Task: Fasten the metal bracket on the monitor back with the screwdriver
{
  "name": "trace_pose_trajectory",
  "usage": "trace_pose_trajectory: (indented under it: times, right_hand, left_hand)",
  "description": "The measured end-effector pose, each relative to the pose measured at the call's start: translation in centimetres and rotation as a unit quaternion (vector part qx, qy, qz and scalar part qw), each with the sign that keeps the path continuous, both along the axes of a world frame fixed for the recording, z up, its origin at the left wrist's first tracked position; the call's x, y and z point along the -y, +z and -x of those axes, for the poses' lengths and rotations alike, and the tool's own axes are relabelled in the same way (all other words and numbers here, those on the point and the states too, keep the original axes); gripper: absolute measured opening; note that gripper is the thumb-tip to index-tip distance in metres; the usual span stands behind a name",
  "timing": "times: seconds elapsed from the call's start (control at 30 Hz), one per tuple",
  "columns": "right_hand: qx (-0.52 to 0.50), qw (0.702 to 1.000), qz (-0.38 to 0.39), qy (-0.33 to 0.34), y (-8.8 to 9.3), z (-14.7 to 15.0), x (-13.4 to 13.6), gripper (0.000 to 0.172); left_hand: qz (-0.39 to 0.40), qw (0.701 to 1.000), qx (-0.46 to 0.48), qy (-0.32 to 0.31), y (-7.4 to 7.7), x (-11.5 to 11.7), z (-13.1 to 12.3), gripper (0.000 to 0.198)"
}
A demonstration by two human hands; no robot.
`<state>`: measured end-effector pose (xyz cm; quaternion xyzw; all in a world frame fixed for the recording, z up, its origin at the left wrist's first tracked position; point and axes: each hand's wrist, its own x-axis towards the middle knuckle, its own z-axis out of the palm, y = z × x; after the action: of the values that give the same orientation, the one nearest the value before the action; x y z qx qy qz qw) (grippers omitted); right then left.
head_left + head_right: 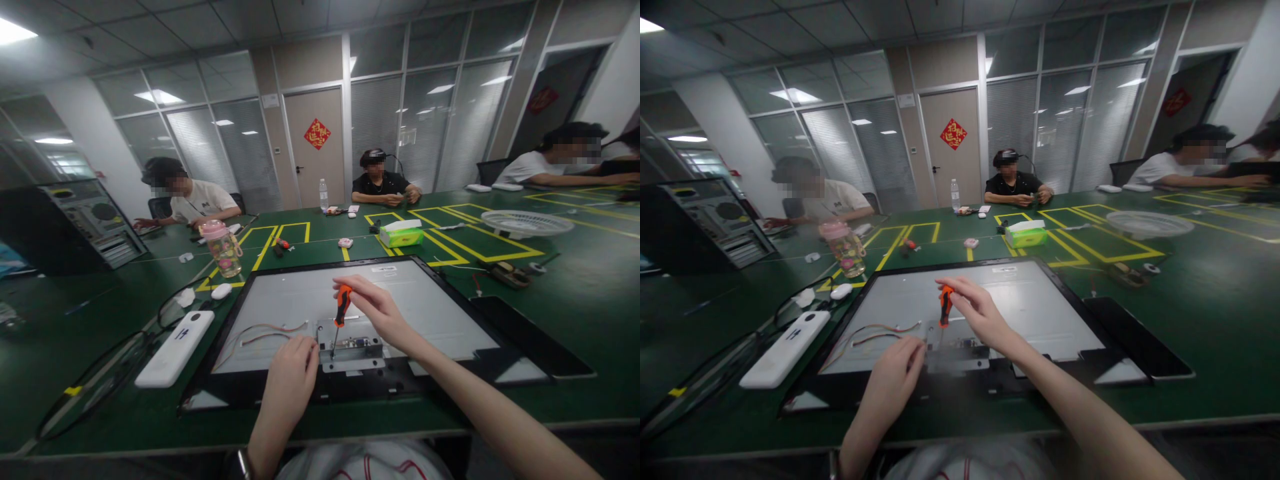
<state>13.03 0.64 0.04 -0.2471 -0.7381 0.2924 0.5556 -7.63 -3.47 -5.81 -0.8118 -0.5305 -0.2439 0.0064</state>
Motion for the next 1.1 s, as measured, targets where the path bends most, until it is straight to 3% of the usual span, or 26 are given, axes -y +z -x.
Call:
trace_pose_trajectory:
  times: [0.1,0.3,0.5,0.67,0.87,1.03,1.1]
  right_hand:
    - [-0.01,0.998,0.037,0.043,-0.14,0.0,-0.04,0.033]
    - [-0.016,0.998,-0.008,-0.057,-0.58,0.08,-0.57,0.021]
    - [-0.024,0.999,0.034,0.022,-0.71,0.1,-0.47,0.033]
    - [-0.029,0.998,-0.002,-0.057,-0.81,0.14,-0.48,0.021]
    - [-0.04,0.996,0.06,0.048,-0.81,0.09,-0.39,0.037]
    - [-0.041,0.998,0.024,-0.038,-0.98,0.17,-0.7,0.024]
    - [-0.035,0.999,0.022,-0.029,-0.95,0.05,-0.68,0.026]
  left_hand:
    - [0.004,1.0,-0.007,0.009,0.07,0.01,-0.08,0.024]
    - [0.009,1.0,0.011,-0.008,0.38,0.31,-0.01,0.021]
    - [-0.023,1.0,0.009,-0.004,0.4,0.51,-0.24,0.018]
    - [-0.015,1.0,0.006,0.0,0.41,0.49,-0.33,0.017]
    - [-0.018,1.0,0.005,0.001,0.36,0.48,-0.31,0.017]
    - [0.009,1.0,-0.001,0.01,0.52,0.49,-0.47,0.019]
    - [0.024,1.0,-0.002,0.019,0.67,0.5,-0.55,0.02]
